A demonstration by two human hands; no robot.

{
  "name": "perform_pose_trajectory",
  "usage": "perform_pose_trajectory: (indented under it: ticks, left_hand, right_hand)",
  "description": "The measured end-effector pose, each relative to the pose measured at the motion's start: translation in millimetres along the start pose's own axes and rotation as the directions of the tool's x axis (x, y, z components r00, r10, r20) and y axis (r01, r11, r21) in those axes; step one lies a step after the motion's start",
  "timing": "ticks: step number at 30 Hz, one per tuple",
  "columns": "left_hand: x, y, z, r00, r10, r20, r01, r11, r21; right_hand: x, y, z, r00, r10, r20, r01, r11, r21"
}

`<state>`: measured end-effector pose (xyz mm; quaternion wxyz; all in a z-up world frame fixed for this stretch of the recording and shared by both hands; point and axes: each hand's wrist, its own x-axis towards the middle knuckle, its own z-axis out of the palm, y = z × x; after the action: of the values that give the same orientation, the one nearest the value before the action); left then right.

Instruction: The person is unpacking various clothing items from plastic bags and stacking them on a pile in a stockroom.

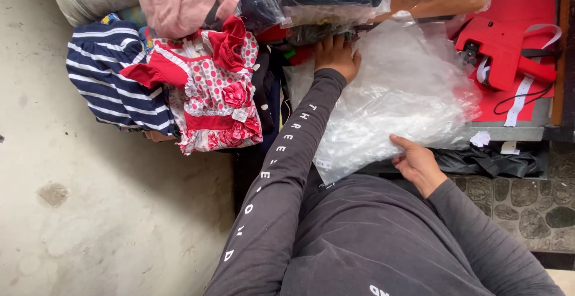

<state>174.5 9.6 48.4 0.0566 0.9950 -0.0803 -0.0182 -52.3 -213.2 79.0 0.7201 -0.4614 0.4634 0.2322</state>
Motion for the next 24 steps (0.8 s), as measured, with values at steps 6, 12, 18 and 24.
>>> perform_pose_trajectory:
  ticks: [6, 12, 18, 24]
  left_hand:
    - [-21.7, -15.4, -45.6, 0.851, 0.216, 0.479, 0.006, 0.907, -0.42]
    - [-23.8, -51.6, 18.9, 0.838, 0.206, 0.505, 0.123, 0.831, -0.543]
    - [-90.3, -59.7, -45.7, 0.887, 0.282, 0.366, 0.25, 0.373, -0.893]
    - [-126.7, -36.6, -29.5, 0.812, 0.041, 0.582, 0.563, 0.203, -0.801]
  right_hand:
    - [2.5, -5.3, -14.2, 0.956, -0.259, -0.14, 0.213, 0.937, -0.277]
    - [32.1, -39.6, -29.1, 0.771, -0.623, 0.13, 0.521, 0.501, -0.691]
    - [85.8, -138.2, -73.9, 0.761, -0.551, 0.343, 0.625, 0.479, -0.617]
    - [44.0, -182.6, -39.8, 0.863, -0.33, 0.383, 0.505, 0.605, -0.615]
